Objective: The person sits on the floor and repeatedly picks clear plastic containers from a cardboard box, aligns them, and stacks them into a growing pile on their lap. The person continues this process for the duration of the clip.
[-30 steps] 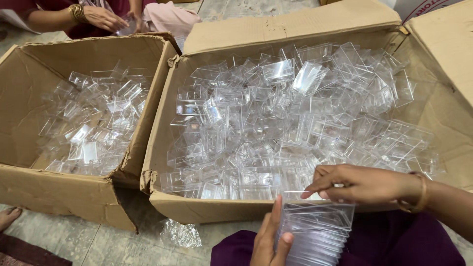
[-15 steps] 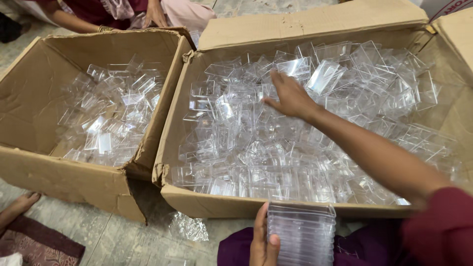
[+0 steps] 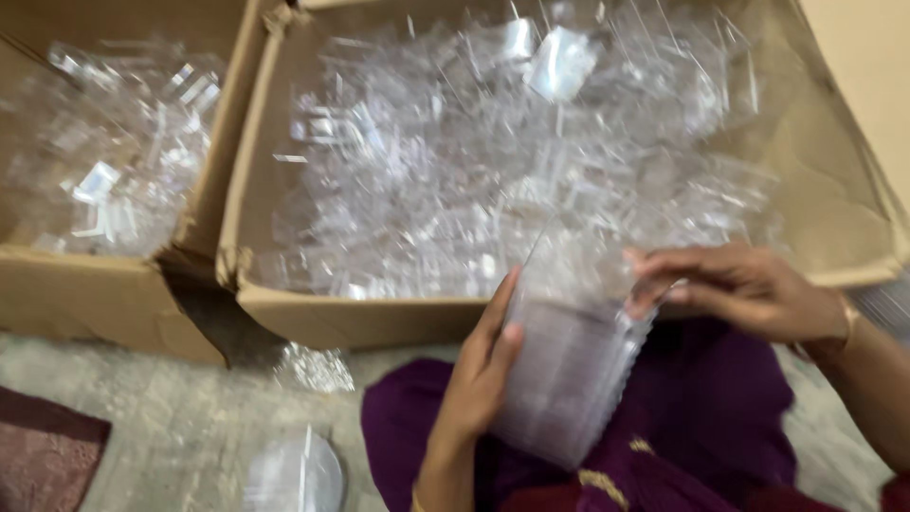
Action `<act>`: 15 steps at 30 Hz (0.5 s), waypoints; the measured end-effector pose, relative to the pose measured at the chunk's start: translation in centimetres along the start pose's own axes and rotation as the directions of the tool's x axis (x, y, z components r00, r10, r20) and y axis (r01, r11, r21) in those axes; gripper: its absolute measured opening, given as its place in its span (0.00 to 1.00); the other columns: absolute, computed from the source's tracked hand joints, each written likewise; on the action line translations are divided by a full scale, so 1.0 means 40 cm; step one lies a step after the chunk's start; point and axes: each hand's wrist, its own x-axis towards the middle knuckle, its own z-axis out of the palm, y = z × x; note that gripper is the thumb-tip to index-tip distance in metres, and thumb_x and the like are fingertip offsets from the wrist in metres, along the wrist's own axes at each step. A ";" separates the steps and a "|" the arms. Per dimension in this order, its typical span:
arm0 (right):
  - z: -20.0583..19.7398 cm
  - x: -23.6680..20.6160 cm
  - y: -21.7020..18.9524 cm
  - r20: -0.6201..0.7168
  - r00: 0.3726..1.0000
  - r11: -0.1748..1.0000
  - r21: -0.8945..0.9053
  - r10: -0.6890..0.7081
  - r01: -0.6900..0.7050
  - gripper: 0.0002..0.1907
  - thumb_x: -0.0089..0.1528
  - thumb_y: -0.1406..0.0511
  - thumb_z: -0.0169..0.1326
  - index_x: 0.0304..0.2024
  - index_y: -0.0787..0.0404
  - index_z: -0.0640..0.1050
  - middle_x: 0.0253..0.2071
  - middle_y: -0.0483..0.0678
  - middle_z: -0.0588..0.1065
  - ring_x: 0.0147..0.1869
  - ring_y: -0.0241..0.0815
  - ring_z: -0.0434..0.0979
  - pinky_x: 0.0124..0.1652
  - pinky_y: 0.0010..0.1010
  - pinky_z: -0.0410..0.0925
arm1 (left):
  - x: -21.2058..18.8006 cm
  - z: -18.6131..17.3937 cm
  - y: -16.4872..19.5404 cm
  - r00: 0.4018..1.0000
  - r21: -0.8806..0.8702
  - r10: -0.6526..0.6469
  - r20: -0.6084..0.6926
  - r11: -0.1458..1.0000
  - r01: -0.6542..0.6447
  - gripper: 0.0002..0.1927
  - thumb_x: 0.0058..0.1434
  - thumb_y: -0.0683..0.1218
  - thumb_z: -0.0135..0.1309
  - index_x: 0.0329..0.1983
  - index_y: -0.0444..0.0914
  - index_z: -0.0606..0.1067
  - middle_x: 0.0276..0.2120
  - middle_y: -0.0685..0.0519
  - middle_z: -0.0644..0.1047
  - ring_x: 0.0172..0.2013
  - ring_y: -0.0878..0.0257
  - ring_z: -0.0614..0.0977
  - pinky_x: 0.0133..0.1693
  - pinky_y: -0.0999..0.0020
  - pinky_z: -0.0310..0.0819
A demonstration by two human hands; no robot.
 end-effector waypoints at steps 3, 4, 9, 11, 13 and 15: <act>-0.010 -0.106 0.007 -0.068 0.984 0.972 0.156 -0.167 0.176 0.22 0.67 0.76 0.48 0.64 0.71 0.69 0.46 0.59 0.82 0.54 0.51 0.84 0.58 0.45 0.75 | 0.035 0.051 0.049 0.990 0.011 0.008 0.138 1.000 -0.010 0.34 0.74 0.55 0.40 0.78 0.35 0.52 0.77 0.43 0.54 0.77 0.51 0.51 0.73 0.59 0.45; -0.014 -0.145 0.016 -0.129 0.974 0.971 0.124 -0.188 0.204 0.20 0.69 0.76 0.48 0.64 0.71 0.70 0.45 0.58 0.82 0.54 0.51 0.84 0.65 0.46 0.71 | 0.047 0.067 0.061 0.987 0.014 0.008 0.161 1.000 -0.011 0.33 0.74 0.55 0.39 0.78 0.36 0.54 0.77 0.43 0.55 0.77 0.51 0.52 0.73 0.59 0.45; 0.007 -0.308 0.085 -0.231 0.948 0.940 0.209 -0.220 0.269 0.20 0.71 0.74 0.50 0.66 0.70 0.71 0.49 0.60 0.81 0.56 0.51 0.83 0.68 0.48 0.69 | 0.066 0.150 0.100 0.944 0.058 0.047 0.328 0.996 -0.070 0.32 0.74 0.56 0.41 0.77 0.38 0.57 0.76 0.42 0.61 0.75 0.48 0.60 0.71 0.56 0.53; 0.022 -0.342 0.088 -0.297 0.948 0.956 0.226 -0.114 0.186 0.24 0.69 0.71 0.51 0.67 0.70 0.67 0.61 0.61 0.75 0.67 0.52 0.75 0.69 0.48 0.64 | 0.067 0.182 0.101 0.949 0.131 0.040 0.314 0.988 -0.085 0.31 0.74 0.56 0.42 0.76 0.40 0.58 0.76 0.43 0.61 0.75 0.48 0.61 0.71 0.56 0.53; 0.055 -0.351 0.085 -0.389 0.913 0.911 0.319 -0.125 0.261 0.32 0.67 0.67 0.56 0.70 0.67 0.61 0.70 0.58 0.67 0.75 0.49 0.67 0.72 0.46 0.60 | 0.066 0.215 0.090 0.962 0.141 0.041 0.270 0.987 -0.082 0.31 0.74 0.57 0.42 0.76 0.41 0.59 0.75 0.43 0.62 0.74 0.49 0.62 0.70 0.56 0.54; 0.108 -0.345 0.085 -0.516 0.826 0.751 0.448 -0.226 0.485 0.44 0.64 0.63 0.64 0.75 0.61 0.53 0.77 0.51 0.60 0.82 0.43 0.60 0.76 0.44 0.57 | 0.071 0.248 0.070 0.980 0.084 0.049 0.195 0.994 -0.066 0.32 0.73 0.58 0.42 0.76 0.42 0.58 0.74 0.43 0.63 0.73 0.49 0.65 0.69 0.56 0.57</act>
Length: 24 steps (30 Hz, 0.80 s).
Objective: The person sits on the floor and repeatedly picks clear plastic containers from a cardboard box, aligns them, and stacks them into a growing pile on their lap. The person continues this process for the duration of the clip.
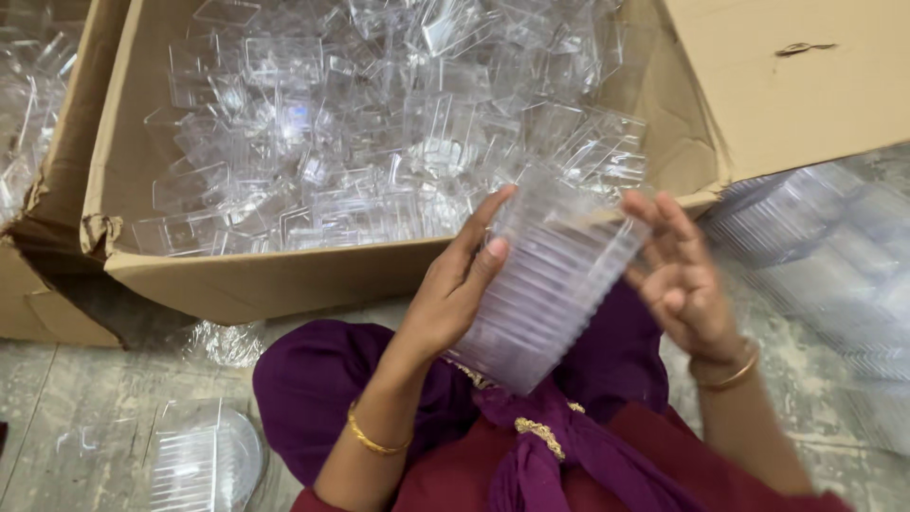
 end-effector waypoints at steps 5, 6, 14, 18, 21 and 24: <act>0.074 -0.087 0.087 -0.157 0.948 0.934 -0.188 0.278 -0.304 0.48 0.56 0.64 0.68 0.72 0.68 0.58 0.70 0.55 0.66 0.73 0.48 0.67 0.68 0.43 0.61 | 0.049 0.080 -0.039 0.941 0.241 0.281 -0.189 0.942 -0.233 0.29 0.80 0.60 0.34 0.78 0.43 0.63 0.74 0.44 0.61 0.76 0.49 0.63 0.75 0.54 0.59; 0.075 -0.098 0.095 -0.178 0.948 0.938 -0.181 0.264 -0.296 0.45 0.58 0.64 0.67 0.71 0.69 0.60 0.68 0.55 0.69 0.72 0.49 0.69 0.68 0.43 0.63 | 0.050 0.097 -0.038 0.920 0.370 0.305 -0.246 0.907 -0.201 0.29 0.81 0.61 0.32 0.77 0.45 0.66 0.72 0.44 0.63 0.75 0.50 0.66 0.75 0.54 0.64; 0.134 -0.087 0.034 -0.168 0.974 0.283 -0.951 -0.149 -0.121 0.35 0.56 0.60 0.66 0.64 0.63 0.71 0.61 0.53 0.70 0.65 0.47 0.72 0.61 0.37 0.69 | -0.038 0.246 -0.035 0.972 -0.030 0.120 -0.201 0.991 -0.129 0.49 0.64 0.58 0.57 0.77 0.35 0.45 0.68 0.35 0.61 0.69 0.46 0.67 0.68 0.51 0.63; 0.116 -0.069 -0.025 -0.321 0.940 0.758 -0.640 -0.117 -0.124 0.33 0.65 0.63 0.57 0.71 0.67 0.66 0.69 0.54 0.63 0.74 0.46 0.66 0.69 0.38 0.65 | -0.020 0.159 -0.103 0.999 -0.399 -0.033 -0.008 0.917 0.027 0.46 0.60 0.50 0.58 0.75 0.36 0.47 0.68 0.37 0.61 0.70 0.48 0.64 0.69 0.53 0.57; 0.050 -0.070 -0.043 -0.209 0.930 0.927 -0.161 0.303 -0.338 0.39 0.61 0.65 0.59 0.72 0.64 0.60 0.68 0.55 0.67 0.71 0.45 0.67 0.66 0.36 0.63 | -0.025 0.113 -0.132 0.978 -0.421 0.062 0.201 0.907 0.029 0.44 0.63 0.45 0.55 0.78 0.33 0.50 0.72 0.41 0.60 0.75 0.52 0.59 0.73 0.55 0.52; 0.004 -0.087 -0.017 -0.225 0.894 0.882 -0.189 0.388 -0.431 0.38 0.58 0.69 0.61 0.69 0.69 0.62 0.64 0.57 0.69 0.67 0.46 0.70 0.64 0.39 0.65 | -0.029 0.120 -0.125 0.994 -0.318 0.106 0.028 0.944 -0.092 0.43 0.65 0.42 0.50 0.82 0.35 0.48 0.75 0.44 0.58 0.76 0.55 0.59 0.74 0.58 0.52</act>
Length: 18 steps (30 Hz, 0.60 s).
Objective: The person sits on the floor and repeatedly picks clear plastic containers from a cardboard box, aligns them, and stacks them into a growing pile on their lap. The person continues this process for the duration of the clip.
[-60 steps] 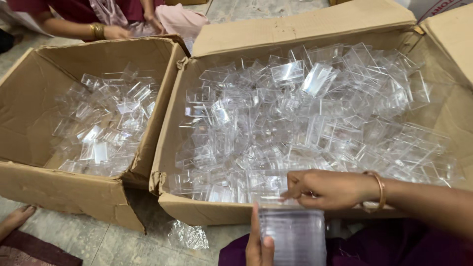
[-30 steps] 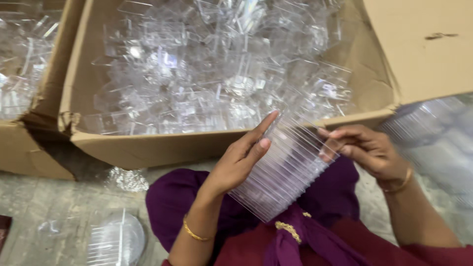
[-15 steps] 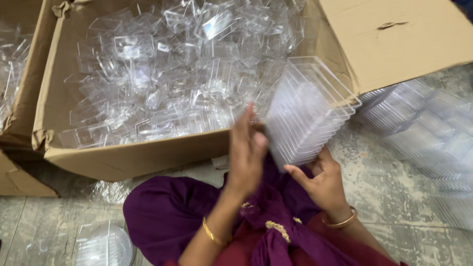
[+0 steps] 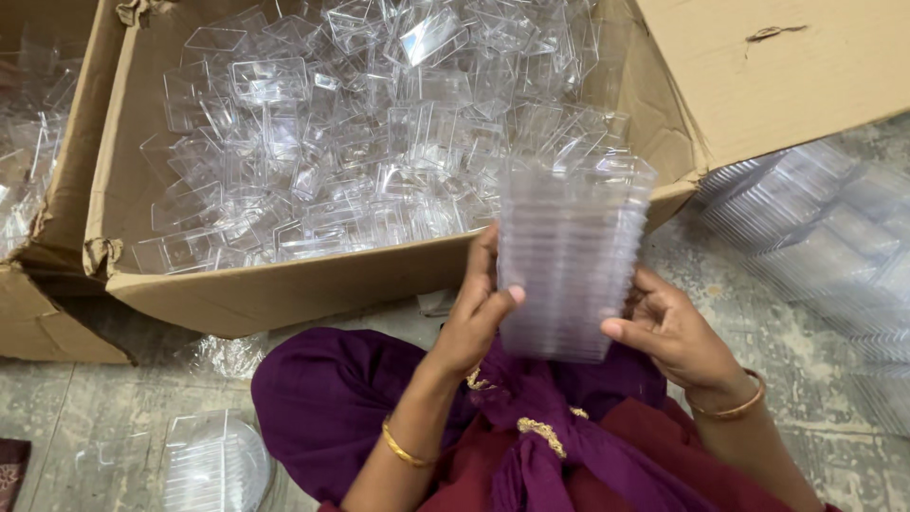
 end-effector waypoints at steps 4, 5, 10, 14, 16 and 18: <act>0.000 0.005 0.043 -0.052 0.999 1.000 0.027 0.003 -0.002 0.36 0.60 0.69 0.59 0.69 0.71 0.63 0.61 0.57 0.72 0.64 0.47 0.73 0.62 0.41 0.67 | 0.011 0.043 0.020 0.978 0.092 -0.049 -0.202 0.993 0.068 0.39 0.65 0.40 0.48 0.79 0.38 0.50 0.69 0.41 0.64 0.66 0.51 0.70 0.65 0.56 0.66; 0.004 0.005 0.045 -0.057 0.998 0.996 0.080 0.041 -0.036 0.35 0.60 0.69 0.58 0.69 0.70 0.63 0.61 0.57 0.72 0.64 0.47 0.73 0.61 0.41 0.68 | 0.012 0.051 0.026 0.977 0.076 -0.043 -0.209 0.995 0.060 0.38 0.67 0.39 0.48 0.79 0.39 0.50 0.69 0.41 0.64 0.67 0.52 0.69 0.66 0.57 0.65; 0.014 0.002 0.027 -0.041 0.994 0.981 0.167 0.105 -0.097 0.35 0.61 0.67 0.57 0.69 0.70 0.63 0.61 0.55 0.73 0.62 0.45 0.74 0.59 0.41 0.69 | 0.013 0.060 0.041 0.978 0.060 -0.062 -0.198 0.995 0.075 0.39 0.67 0.40 0.47 0.79 0.42 0.48 0.68 0.41 0.64 0.65 0.53 0.70 0.65 0.57 0.66; 0.023 0.003 0.025 -0.081 0.997 0.998 0.056 0.004 0.000 0.33 0.61 0.70 0.57 0.67 0.72 0.64 0.60 0.56 0.73 0.63 0.44 0.74 0.61 0.38 0.68 | 0.012 0.074 0.046 0.965 0.369 0.066 -0.253 0.929 0.033 0.39 0.66 0.40 0.47 0.80 0.42 0.51 0.69 0.39 0.59 0.66 0.49 0.70 0.66 0.55 0.67; 0.031 0.005 0.031 -0.120 0.991 0.998 0.003 -0.061 0.062 0.32 0.61 0.71 0.57 0.67 0.72 0.65 0.60 0.56 0.74 0.64 0.44 0.74 0.62 0.37 0.68 | 0.010 0.090 0.051 0.951 0.539 0.130 -0.280 0.841 0.044 0.39 0.66 0.41 0.48 0.80 0.42 0.52 0.69 0.38 0.56 0.66 0.47 0.70 0.67 0.54 0.66; 0.037 0.006 0.036 -0.158 0.981 0.994 -0.021 -0.109 0.107 0.33 0.60 0.72 0.57 0.67 0.71 0.64 0.60 0.55 0.74 0.64 0.44 0.74 0.62 0.36 0.68 | 0.003 0.109 0.056 0.941 0.630 0.178 -0.287 0.776 0.045 0.39 0.69 0.44 0.51 0.80 0.41 0.50 0.67 0.38 0.56 0.66 0.45 0.69 0.68 0.52 0.64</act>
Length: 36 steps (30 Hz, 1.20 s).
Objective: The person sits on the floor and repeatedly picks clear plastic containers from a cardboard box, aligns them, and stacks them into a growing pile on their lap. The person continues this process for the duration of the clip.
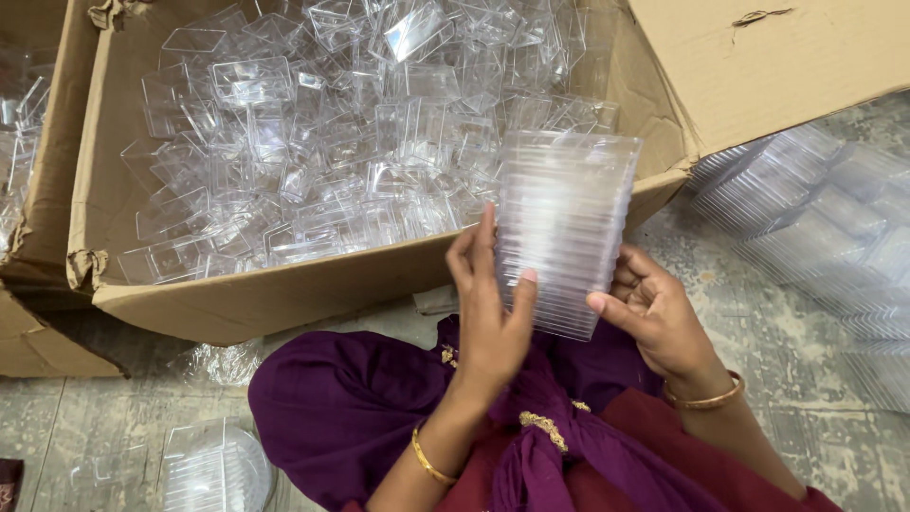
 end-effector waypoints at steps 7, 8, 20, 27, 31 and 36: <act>0.000 0.007 -0.012 0.029 1.000 1.000 0.014 0.002 -0.002 0.32 0.61 0.72 0.58 0.67 0.73 0.65 0.60 0.57 0.73 0.65 0.44 0.73 0.63 0.36 0.68 | -0.016 -0.005 0.024 1.000 -0.041 0.024 0.002 0.999 -0.024 0.41 0.71 0.48 0.51 0.80 0.37 0.46 0.68 0.34 0.55 0.68 0.42 0.65 0.69 0.49 0.62; 0.006 0.007 -0.012 0.033 0.999 1.000 0.015 0.000 0.000 0.32 0.61 0.73 0.58 0.67 0.73 0.65 0.60 0.57 0.73 0.66 0.44 0.73 0.63 0.37 0.68 | -0.017 -0.006 0.027 1.000 -0.059 0.018 0.002 0.998 -0.018 0.42 0.71 0.50 0.51 0.81 0.36 0.45 0.69 0.34 0.54 0.69 0.42 0.65 0.69 0.49 0.63; 0.105 0.040 -0.062 0.093 0.986 0.989 -0.048 -0.136 0.141 0.40 0.62 0.70 0.58 0.74 0.69 0.58 0.70 0.55 0.63 0.75 0.48 0.65 0.68 0.39 0.68 | -0.011 -0.049 0.036 0.989 0.352 0.083 -0.122 0.935 -0.035 0.59 0.50 0.60 0.68 0.80 0.47 0.48 0.70 0.32 0.52 0.69 0.33 0.56 0.65 0.35 0.51; 0.102 0.166 -0.113 0.090 0.979 0.981 -0.054 -0.180 0.186 0.47 0.61 0.69 0.61 0.77 0.61 0.50 0.58 0.58 0.73 0.61 0.43 0.74 0.59 0.34 0.71 | -0.031 -0.113 0.036 0.976 0.546 0.191 -0.102 0.831 -0.106 0.53 0.49 0.60 0.68 0.77 0.56 0.56 0.70 0.35 0.52 0.69 0.37 0.56 0.64 0.35 0.51; 0.120 0.184 -0.103 0.047 0.997 0.998 0.026 -0.057 0.056 0.38 0.62 0.69 0.60 0.73 0.67 0.62 0.55 0.55 0.76 0.52 0.39 0.78 0.49 0.30 0.74 | -0.041 -0.147 0.033 0.973 0.574 0.219 -0.068 0.806 -0.141 0.51 0.50 0.61 0.68 0.76 0.56 0.57 0.70 0.34 0.52 0.71 0.38 0.56 0.64 0.34 0.51; 0.103 0.180 -0.104 -0.101 0.983 0.987 0.036 -0.153 0.157 0.34 0.66 0.70 0.61 0.72 0.67 0.64 0.58 0.54 0.74 0.55 0.39 0.77 0.51 0.28 0.72 | -0.053 -0.190 0.010 0.980 0.601 0.195 -0.038 0.788 -0.133 0.52 0.49 0.61 0.69 0.75 0.56 0.57 0.70 0.33 0.52 0.70 0.36 0.55 0.63 0.32 0.49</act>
